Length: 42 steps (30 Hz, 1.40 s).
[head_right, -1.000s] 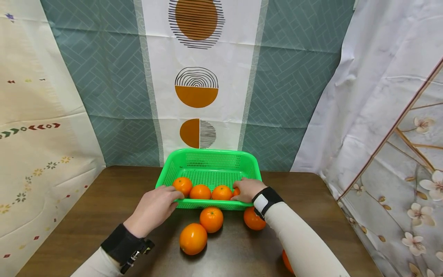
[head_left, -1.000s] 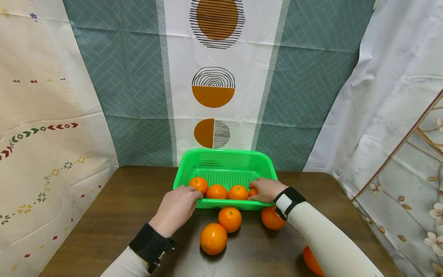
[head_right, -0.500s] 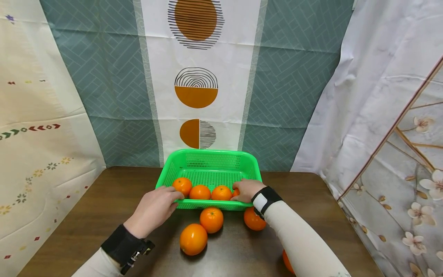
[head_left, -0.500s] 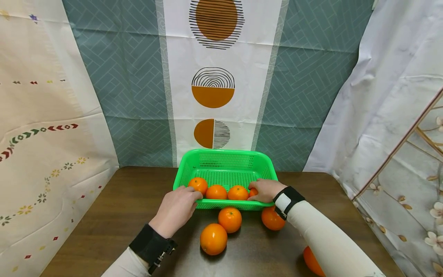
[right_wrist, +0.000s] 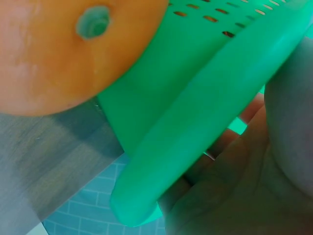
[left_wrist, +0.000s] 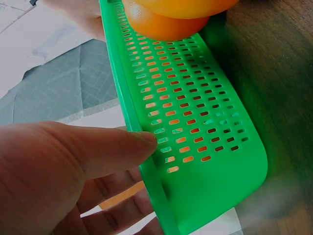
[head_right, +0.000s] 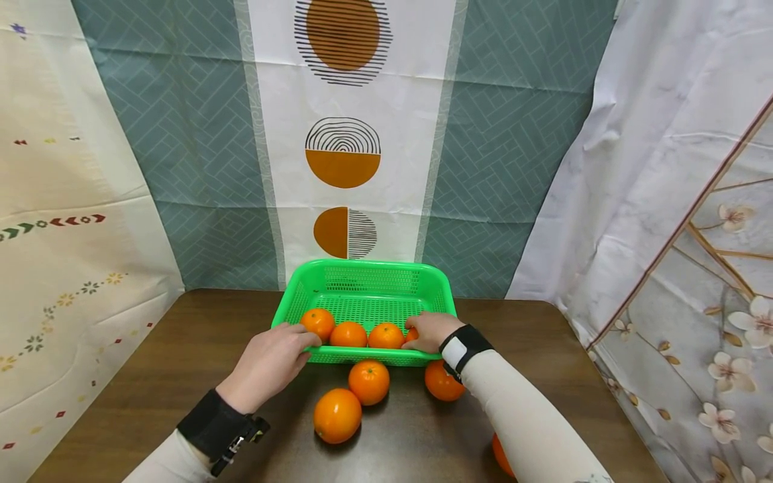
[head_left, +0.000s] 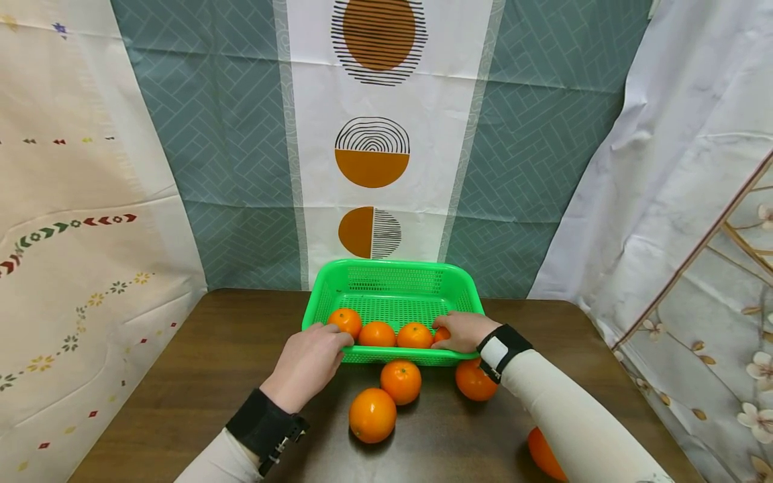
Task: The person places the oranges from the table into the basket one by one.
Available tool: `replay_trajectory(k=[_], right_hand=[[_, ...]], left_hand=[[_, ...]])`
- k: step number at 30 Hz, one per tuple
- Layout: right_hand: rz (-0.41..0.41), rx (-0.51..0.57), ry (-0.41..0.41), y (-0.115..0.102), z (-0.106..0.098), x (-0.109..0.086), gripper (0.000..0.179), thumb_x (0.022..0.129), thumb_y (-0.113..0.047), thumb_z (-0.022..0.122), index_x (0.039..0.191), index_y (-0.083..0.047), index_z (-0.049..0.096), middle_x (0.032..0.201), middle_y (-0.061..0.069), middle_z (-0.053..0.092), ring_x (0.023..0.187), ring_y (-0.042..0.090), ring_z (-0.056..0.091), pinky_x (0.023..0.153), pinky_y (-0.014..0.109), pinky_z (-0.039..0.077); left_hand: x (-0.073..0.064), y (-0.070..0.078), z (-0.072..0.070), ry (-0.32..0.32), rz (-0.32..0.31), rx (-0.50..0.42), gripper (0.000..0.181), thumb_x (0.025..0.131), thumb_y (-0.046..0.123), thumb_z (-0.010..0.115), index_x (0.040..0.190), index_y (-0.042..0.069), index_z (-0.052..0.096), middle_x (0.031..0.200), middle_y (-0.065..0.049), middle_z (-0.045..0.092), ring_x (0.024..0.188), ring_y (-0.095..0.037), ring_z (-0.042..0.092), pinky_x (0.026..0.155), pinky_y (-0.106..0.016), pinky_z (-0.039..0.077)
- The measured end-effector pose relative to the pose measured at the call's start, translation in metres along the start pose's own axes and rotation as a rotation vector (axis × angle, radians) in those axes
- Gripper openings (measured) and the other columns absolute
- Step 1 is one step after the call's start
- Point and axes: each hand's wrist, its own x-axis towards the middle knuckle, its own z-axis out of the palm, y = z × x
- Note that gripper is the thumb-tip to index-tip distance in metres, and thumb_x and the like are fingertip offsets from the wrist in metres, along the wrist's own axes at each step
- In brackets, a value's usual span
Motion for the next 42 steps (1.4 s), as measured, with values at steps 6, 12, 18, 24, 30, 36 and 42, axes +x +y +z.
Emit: replay_trajectory(k=[6,12,18,24,30,36,42], right_hand=[[-0.007,0.014,0.003,0.002,0.001,0.001,0.051,0.104,-0.042,0.078,0.14,-0.007,0.07,0.124,0.011,0.069,0.102,0.025,0.063,0.1,0.047,0.056],[-0.009,0.024,0.009,0.002,0.0,0.0,0.052,0.105,-0.041,0.077,0.144,-0.007,0.068,0.128,0.014,0.069,0.108,0.028,0.066,0.104,0.05,0.056],[-0.026,0.031,0.039,-0.002,-0.003,-0.006,0.052,0.104,-0.039,0.079,0.143,-0.006,0.068,0.131,0.017,0.069,0.114,0.033,0.067,0.106,0.052,0.055],[-0.042,0.039,0.078,-0.002,-0.005,-0.009,0.052,0.105,-0.04,0.077,0.144,-0.007,0.069,0.138,0.019,0.068,0.127,0.04,0.065,0.112,0.056,0.051],[-0.067,0.053,0.138,-0.001,-0.007,-0.013,0.052,0.106,-0.038,0.077,0.147,-0.007,0.066,0.138,0.019,0.067,0.13,0.042,0.063,0.112,0.058,0.051],[-0.085,0.055,0.231,-0.002,-0.009,-0.024,0.057,0.105,-0.038,0.077,0.151,-0.007,0.064,0.148,0.02,0.064,0.139,0.045,0.058,0.112,0.062,0.051],[-0.111,0.018,0.325,-0.003,-0.008,-0.038,0.061,0.105,-0.042,0.076,0.153,-0.006,0.063,0.151,0.019,0.061,0.137,0.04,0.06,0.11,0.056,0.054]], left_hand=[[0.001,0.0,0.0,0.004,0.003,-0.005,0.021,0.087,0.004,0.093,0.095,0.018,0.079,0.085,0.005,0.064,0.075,-0.02,0.057,0.061,-0.033,0.051],[0.002,0.001,0.0,0.005,0.005,-0.003,0.021,0.087,0.004,0.092,0.094,0.019,0.079,0.084,0.005,0.063,0.075,-0.02,0.056,0.061,-0.033,0.051],[0.002,0.0,0.0,0.004,0.005,-0.006,0.021,0.087,0.004,0.092,0.092,0.018,0.078,0.083,0.005,0.062,0.075,-0.02,0.056,0.061,-0.034,0.051],[0.0,0.0,0.0,0.005,-0.006,-0.008,0.022,0.087,0.004,0.092,0.091,0.019,0.077,0.082,0.005,0.062,0.074,-0.02,0.056,0.061,-0.033,0.051],[-0.001,0.0,0.0,0.009,-0.009,-0.01,0.023,0.086,0.004,0.093,0.091,0.02,0.077,0.083,0.006,0.062,0.075,-0.02,0.056,0.06,-0.033,0.05],[-0.001,0.0,0.0,0.005,-0.009,-0.003,0.023,0.086,0.004,0.093,0.093,0.02,0.078,0.084,0.006,0.063,0.075,-0.02,0.057,0.061,-0.033,0.051],[-0.001,0.0,0.0,0.004,-0.007,0.006,0.023,0.085,0.005,0.094,0.094,0.019,0.078,0.086,0.005,0.064,0.076,-0.02,0.058,0.062,-0.033,0.052]])
